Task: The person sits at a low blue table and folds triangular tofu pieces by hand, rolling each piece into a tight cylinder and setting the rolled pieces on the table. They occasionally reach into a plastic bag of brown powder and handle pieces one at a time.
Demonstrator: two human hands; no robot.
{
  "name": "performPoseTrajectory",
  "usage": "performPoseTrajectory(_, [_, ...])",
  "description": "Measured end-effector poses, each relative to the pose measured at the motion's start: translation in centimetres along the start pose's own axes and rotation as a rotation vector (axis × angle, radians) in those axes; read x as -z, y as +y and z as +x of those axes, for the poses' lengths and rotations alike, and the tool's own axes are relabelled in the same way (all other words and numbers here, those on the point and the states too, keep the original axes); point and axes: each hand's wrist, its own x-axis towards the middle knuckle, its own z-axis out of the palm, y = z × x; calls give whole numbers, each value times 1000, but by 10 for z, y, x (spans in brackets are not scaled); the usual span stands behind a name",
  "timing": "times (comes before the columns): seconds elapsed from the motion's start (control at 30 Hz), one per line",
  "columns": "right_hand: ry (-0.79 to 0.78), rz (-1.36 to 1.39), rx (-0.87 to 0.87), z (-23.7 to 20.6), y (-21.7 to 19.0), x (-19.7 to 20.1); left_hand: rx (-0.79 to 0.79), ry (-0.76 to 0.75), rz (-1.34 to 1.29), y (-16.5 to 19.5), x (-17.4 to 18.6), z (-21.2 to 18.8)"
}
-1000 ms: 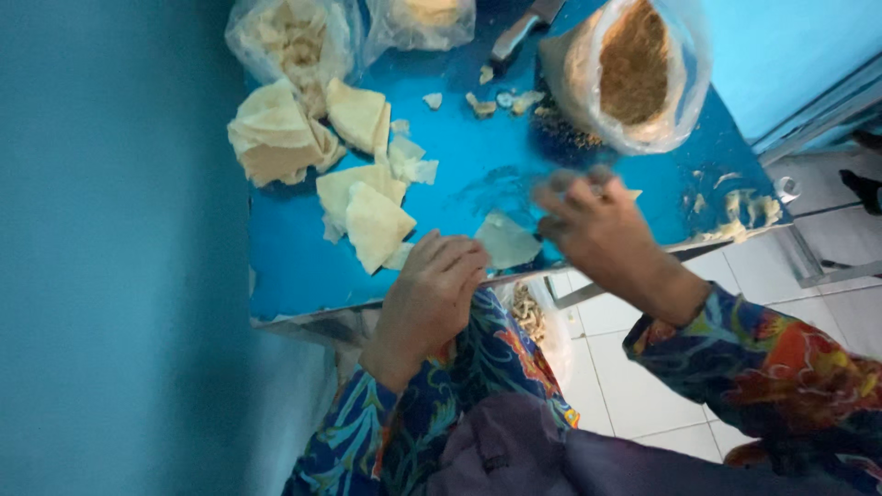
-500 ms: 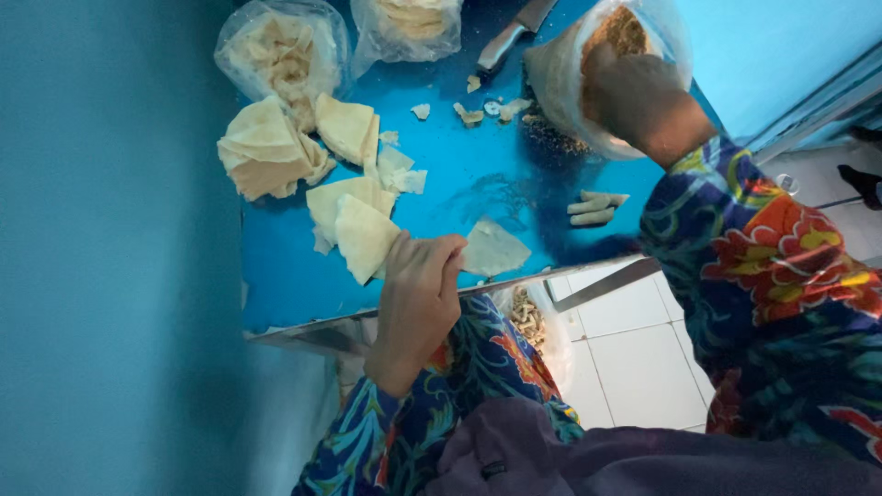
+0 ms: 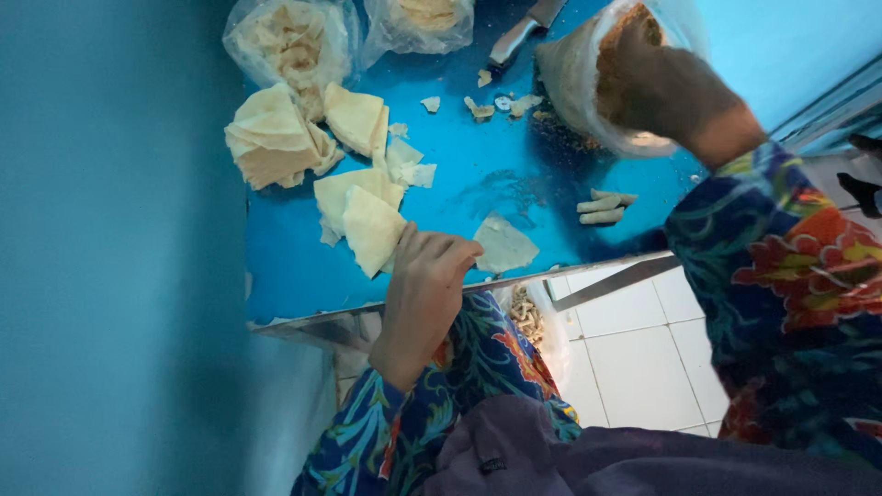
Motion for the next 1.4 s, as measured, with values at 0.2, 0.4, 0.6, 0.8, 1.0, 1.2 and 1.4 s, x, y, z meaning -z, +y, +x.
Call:
performPoseTrajectory(0.2, [93, 594, -49, -18, 24, 11, -20, 39, -29, 3, 2, -3])
performPoseTrajectory(0.4, [-152, 1015, 79, -52, -86, 1, -1, 44, -30, 2, 1, -4])
performPoseTrajectory(0.6, [-84, 907, 114, -76, -166, -14, -10, 34, -10, -1, -2, -5])
performPoseTrajectory(0.8, [223, 453, 290, -108, -163, -17, 23, 30, -1, -2, -4, -7])
performPoseTrajectory(1.0, [220, 536, 0, -116, -158, -16, -7, 45, 8, -2, -3, -6])
performPoseTrajectory(1.2, [84, 534, -36, -109, -162, -8, -8, 78, 44, 8, -4, -5])
performPoseTrajectory(1.4, [37, 616, 61, -106, -159, 3, 56, 76, -38, 16, -8, -7])
